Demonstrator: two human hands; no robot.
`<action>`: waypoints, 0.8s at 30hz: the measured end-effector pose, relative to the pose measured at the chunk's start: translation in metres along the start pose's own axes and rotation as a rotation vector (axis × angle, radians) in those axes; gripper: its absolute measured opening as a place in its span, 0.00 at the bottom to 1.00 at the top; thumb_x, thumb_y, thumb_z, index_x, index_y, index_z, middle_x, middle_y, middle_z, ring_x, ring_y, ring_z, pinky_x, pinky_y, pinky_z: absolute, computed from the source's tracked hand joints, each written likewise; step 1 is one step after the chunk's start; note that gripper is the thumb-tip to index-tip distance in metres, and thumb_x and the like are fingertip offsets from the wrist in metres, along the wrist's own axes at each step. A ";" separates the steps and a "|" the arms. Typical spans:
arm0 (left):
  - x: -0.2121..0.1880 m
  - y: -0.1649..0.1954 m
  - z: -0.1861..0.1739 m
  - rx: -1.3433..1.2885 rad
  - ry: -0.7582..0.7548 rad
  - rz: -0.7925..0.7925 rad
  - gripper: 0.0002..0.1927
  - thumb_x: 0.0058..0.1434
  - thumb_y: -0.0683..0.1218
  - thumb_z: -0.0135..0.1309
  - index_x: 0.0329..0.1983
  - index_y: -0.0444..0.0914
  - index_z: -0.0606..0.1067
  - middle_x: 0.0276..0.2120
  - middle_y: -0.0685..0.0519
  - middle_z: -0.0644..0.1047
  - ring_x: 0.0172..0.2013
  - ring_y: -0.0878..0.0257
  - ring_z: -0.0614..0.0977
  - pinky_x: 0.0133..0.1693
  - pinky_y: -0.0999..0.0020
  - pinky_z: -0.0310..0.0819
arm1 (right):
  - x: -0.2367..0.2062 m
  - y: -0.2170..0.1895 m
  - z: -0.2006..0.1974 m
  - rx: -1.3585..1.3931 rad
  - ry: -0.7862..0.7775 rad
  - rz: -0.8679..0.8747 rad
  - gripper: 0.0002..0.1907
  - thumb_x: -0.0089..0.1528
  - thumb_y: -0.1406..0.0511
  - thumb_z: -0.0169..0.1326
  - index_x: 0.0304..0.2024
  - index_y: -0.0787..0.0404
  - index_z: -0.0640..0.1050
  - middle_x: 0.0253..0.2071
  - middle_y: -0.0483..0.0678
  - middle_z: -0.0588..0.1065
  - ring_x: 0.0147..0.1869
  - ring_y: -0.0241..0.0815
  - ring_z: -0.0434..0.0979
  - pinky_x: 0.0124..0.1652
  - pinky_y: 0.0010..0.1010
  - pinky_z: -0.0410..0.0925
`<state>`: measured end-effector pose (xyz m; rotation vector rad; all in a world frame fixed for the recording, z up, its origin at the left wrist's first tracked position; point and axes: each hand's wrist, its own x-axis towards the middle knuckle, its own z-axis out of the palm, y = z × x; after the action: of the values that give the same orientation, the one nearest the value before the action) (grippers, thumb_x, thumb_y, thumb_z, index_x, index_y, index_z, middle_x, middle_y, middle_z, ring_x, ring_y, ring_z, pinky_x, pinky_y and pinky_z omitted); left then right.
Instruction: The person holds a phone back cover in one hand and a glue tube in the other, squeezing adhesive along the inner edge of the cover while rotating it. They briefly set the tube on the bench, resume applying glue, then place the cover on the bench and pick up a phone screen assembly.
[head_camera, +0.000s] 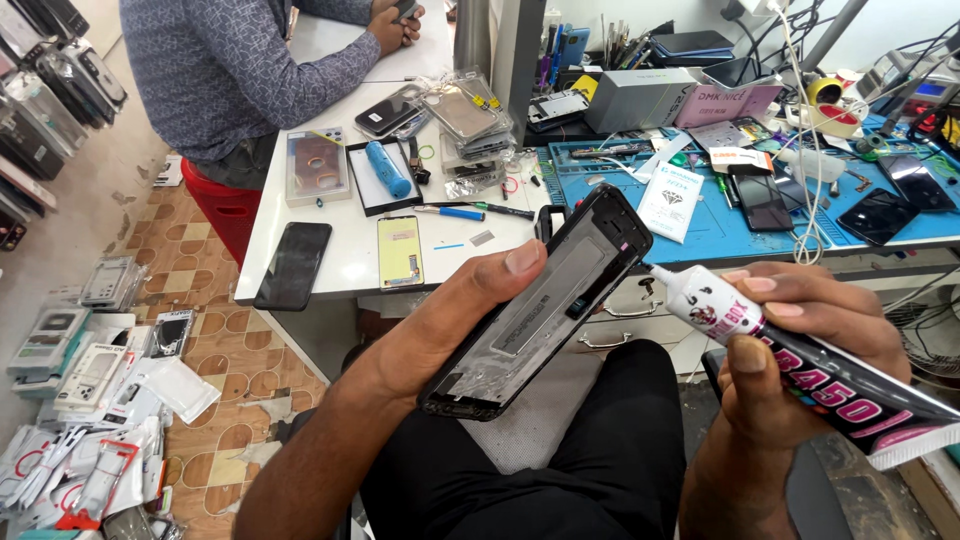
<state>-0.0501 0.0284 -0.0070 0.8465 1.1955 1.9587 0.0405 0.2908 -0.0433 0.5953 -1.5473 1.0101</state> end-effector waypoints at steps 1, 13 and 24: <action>0.000 0.000 0.000 -0.014 -0.006 -0.010 0.36 0.68 0.69 0.45 0.53 0.32 0.78 0.38 0.51 0.79 0.35 0.70 0.78 0.34 0.77 0.72 | 0.000 0.000 0.000 0.003 -0.001 0.000 0.19 0.70 0.60 0.67 0.49 0.63 0.70 0.45 0.53 0.74 0.47 0.42 0.80 0.52 0.32 0.79; 0.001 -0.003 -0.002 -0.072 -0.016 -0.030 0.33 0.70 0.67 0.45 0.57 0.34 0.76 0.39 0.54 0.78 0.35 0.73 0.76 0.35 0.78 0.70 | 0.002 -0.002 0.004 -0.001 0.033 0.006 0.19 0.71 0.61 0.67 0.49 0.64 0.70 0.44 0.53 0.74 0.46 0.43 0.80 0.51 0.33 0.79; 0.000 0.001 -0.001 -0.016 0.004 -0.014 0.33 0.71 0.66 0.45 0.55 0.33 0.78 0.39 0.53 0.78 0.36 0.72 0.76 0.36 0.77 0.71 | -0.002 0.003 0.002 -0.010 0.057 -0.004 0.20 0.71 0.60 0.67 0.51 0.63 0.69 0.45 0.53 0.74 0.46 0.44 0.80 0.51 0.32 0.79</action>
<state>-0.0512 0.0277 -0.0068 0.8249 1.1837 1.9570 0.0376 0.2908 -0.0462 0.5582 -1.4998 1.0077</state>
